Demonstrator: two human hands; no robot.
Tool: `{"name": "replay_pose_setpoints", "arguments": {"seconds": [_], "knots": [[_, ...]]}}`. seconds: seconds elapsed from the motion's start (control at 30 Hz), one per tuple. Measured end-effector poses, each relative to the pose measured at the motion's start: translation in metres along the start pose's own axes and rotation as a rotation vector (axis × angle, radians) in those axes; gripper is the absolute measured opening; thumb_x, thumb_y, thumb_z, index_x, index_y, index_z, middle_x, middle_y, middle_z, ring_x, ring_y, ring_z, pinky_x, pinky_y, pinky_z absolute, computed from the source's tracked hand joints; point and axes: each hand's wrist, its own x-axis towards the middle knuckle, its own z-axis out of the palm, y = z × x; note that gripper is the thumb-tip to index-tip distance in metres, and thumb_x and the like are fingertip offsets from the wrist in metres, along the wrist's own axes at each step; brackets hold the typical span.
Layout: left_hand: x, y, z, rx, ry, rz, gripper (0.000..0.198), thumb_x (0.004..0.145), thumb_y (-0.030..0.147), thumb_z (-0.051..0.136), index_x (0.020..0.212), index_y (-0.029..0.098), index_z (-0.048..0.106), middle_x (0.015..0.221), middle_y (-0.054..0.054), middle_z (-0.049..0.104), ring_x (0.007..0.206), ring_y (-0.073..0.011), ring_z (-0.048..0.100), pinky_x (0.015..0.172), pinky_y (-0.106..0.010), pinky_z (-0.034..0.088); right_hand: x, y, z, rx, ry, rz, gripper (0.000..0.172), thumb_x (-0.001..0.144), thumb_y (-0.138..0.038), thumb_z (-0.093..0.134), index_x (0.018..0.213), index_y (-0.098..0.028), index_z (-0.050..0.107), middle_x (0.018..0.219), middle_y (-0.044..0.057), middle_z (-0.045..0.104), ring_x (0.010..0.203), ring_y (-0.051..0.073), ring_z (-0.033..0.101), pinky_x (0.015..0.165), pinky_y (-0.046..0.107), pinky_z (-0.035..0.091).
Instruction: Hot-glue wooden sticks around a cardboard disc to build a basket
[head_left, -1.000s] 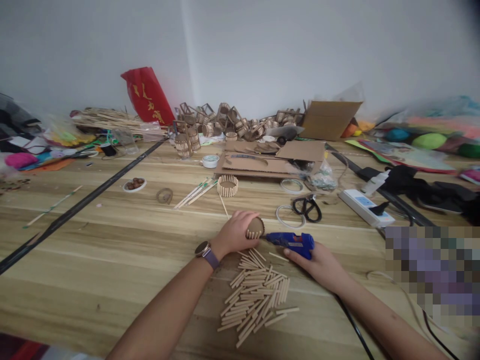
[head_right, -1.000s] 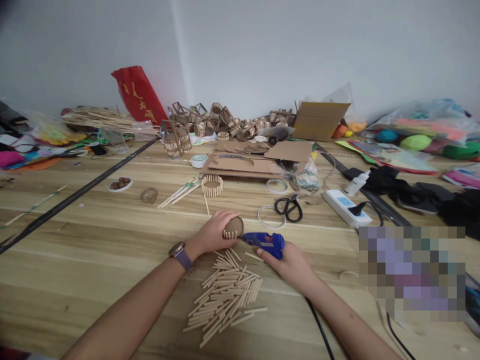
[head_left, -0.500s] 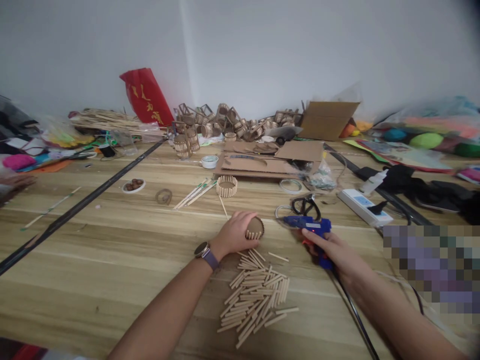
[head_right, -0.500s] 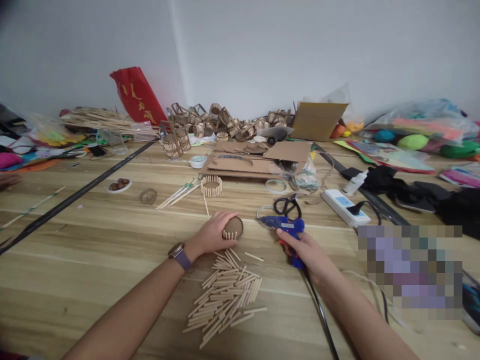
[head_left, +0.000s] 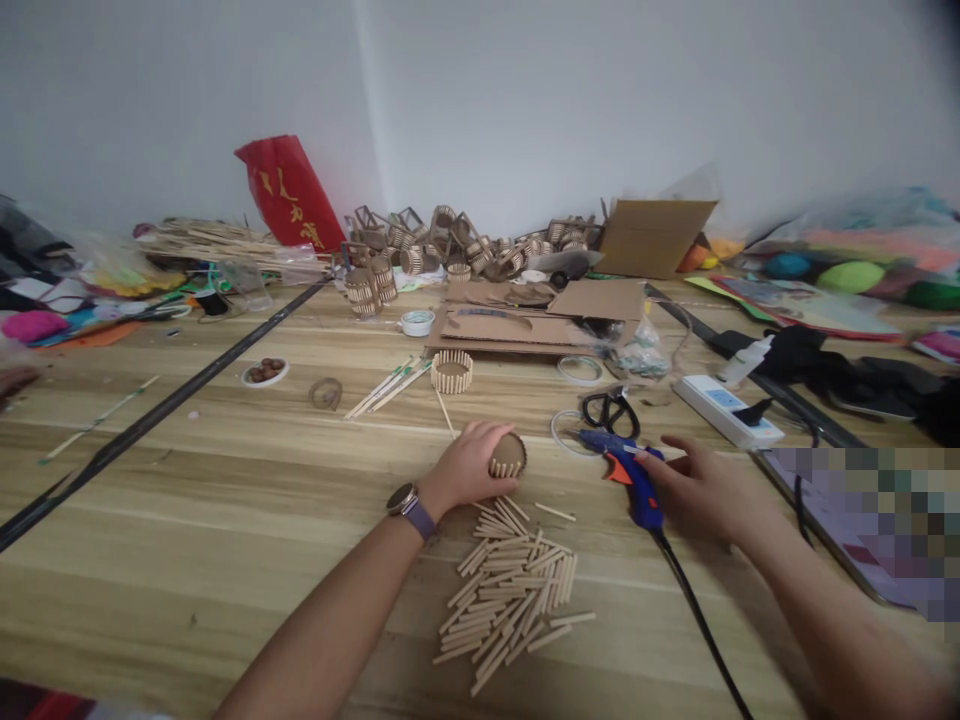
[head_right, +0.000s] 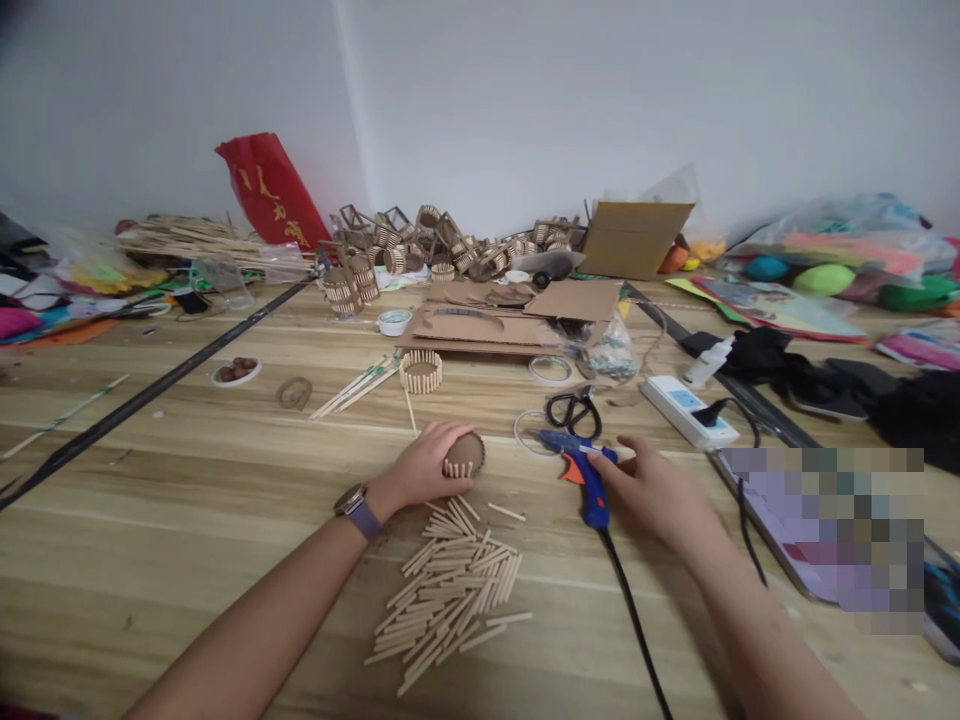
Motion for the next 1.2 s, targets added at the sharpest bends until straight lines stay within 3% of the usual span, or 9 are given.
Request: {"name": "replay_pose_setpoints", "arguments": {"seconds": [0.13, 0.2, 0.3, 0.5, 0.67, 0.8, 0.97, 1.07, 1.2], "knots": [[0.0, 0.0, 0.0, 0.003, -0.005, -0.002, 0.073, 0.065, 0.026, 0.077, 0.131, 0.015, 0.046, 0.132, -0.013, 0.053, 0.123, -0.0299, 0.044, 0.107, -0.045, 0.037, -0.011, -0.024, -0.003, -0.357, 0.149, -0.254, 0.034, 0.087, -0.043, 0.047, 0.096, -0.017, 0.066, 0.088, 0.02, 0.068, 0.088, 0.037, 0.062, 0.076, 0.048, 0.045], [0.0, 0.0, 0.001, 0.002, -0.009, -0.005, 0.075, 0.064, 0.027, 0.078, 0.13, 0.013, 0.046, 0.132, -0.014, 0.053, 0.123, -0.0297, 0.044, 0.107, -0.044, 0.037, -0.022, -0.044, 0.006, -0.325, 0.054, -0.41, 0.026, 0.089, -0.035, 0.045, 0.092, -0.02, 0.066, 0.085, 0.013, 0.069, 0.082, 0.029, 0.063, 0.075, 0.04, 0.046], [0.0, -0.002, 0.001, -0.005, -0.008, 0.005, 0.076, 0.064, 0.029, 0.079, 0.131, 0.014, 0.046, 0.132, -0.013, 0.053, 0.123, -0.0292, 0.044, 0.107, -0.044, 0.037, -0.039, -0.069, 0.031, -0.293, -0.254, -0.666, 0.025, 0.093, -0.023, 0.041, 0.086, -0.022, 0.065, 0.079, 0.007, 0.069, 0.076, 0.02, 0.062, 0.07, 0.03, 0.044], [0.001, -0.002, 0.0, 0.007, -0.006, 0.013, 0.075, 0.065, 0.03, 0.079, 0.131, 0.017, 0.045, 0.132, -0.013, 0.053, 0.123, -0.0301, 0.044, 0.107, -0.046, 0.037, -0.056, -0.081, 0.065, -0.475, -0.175, -0.823, 0.021, 0.085, -0.003, 0.047, 0.076, -0.021, 0.055, 0.072, 0.004, 0.065, 0.07, 0.019, 0.059, 0.062, 0.028, 0.038], [0.001, -0.002, 0.001, 0.004, -0.002, 0.01, 0.075, 0.065, 0.029, 0.078, 0.131, 0.018, 0.046, 0.132, -0.012, 0.053, 0.123, -0.0301, 0.045, 0.107, -0.046, 0.037, -0.052, -0.079, 0.07, -0.568, -0.147, -0.752, 0.018, 0.079, -0.002, 0.049, 0.082, -0.018, 0.058, 0.076, 0.009, 0.067, 0.073, 0.024, 0.062, 0.066, 0.031, 0.042], [0.002, -0.002, 0.002, -0.008, 0.006, 0.0, 0.074, 0.064, 0.026, 0.077, 0.13, 0.018, 0.046, 0.13, -0.011, 0.054, 0.122, -0.0302, 0.045, 0.106, -0.047, 0.038, -0.042, -0.078, 0.061, -0.257, -0.292, -0.658, 0.03, 0.078, -0.005, 0.047, 0.102, -0.015, 0.061, 0.091, 0.01, 0.068, 0.084, 0.021, 0.063, 0.074, 0.03, 0.046], [0.003, -0.004, 0.003, -0.016, 0.0, -0.003, 0.075, 0.061, 0.026, 0.078, 0.13, 0.02, 0.046, 0.129, -0.011, 0.054, 0.121, -0.0309, 0.046, 0.105, -0.048, 0.038, -0.027, -0.084, 0.046, 0.118, -0.416, -0.419, 0.017, 0.083, -0.022, 0.044, 0.079, -0.019, 0.06, 0.07, 0.001, 0.062, 0.063, 0.015, 0.056, 0.058, 0.024, 0.043], [0.003, -0.005, 0.003, -0.029, 0.001, -0.011, 0.077, 0.06, 0.025, 0.08, 0.129, 0.019, 0.047, 0.129, -0.012, 0.054, 0.12, -0.0308, 0.047, 0.104, -0.047, 0.039, -0.016, -0.095, 0.045, 0.137, -0.47, -0.352, 0.019, 0.083, -0.027, 0.045, 0.081, -0.019, 0.062, 0.061, -0.002, 0.057, 0.056, 0.013, 0.05, 0.052, 0.023, 0.037], [0.003, -0.006, 0.004, -0.048, 0.009, -0.017, 0.076, 0.059, 0.025, 0.081, 0.127, 0.019, 0.048, 0.128, -0.011, 0.055, 0.119, -0.0305, 0.048, 0.102, -0.046, 0.04, -0.005, -0.112, 0.047, 0.03, -0.445, -0.405, 0.017, 0.079, -0.021, 0.048, 0.078, -0.018, 0.064, 0.068, 0.001, 0.063, 0.063, 0.015, 0.053, 0.058, 0.024, 0.038]]}}
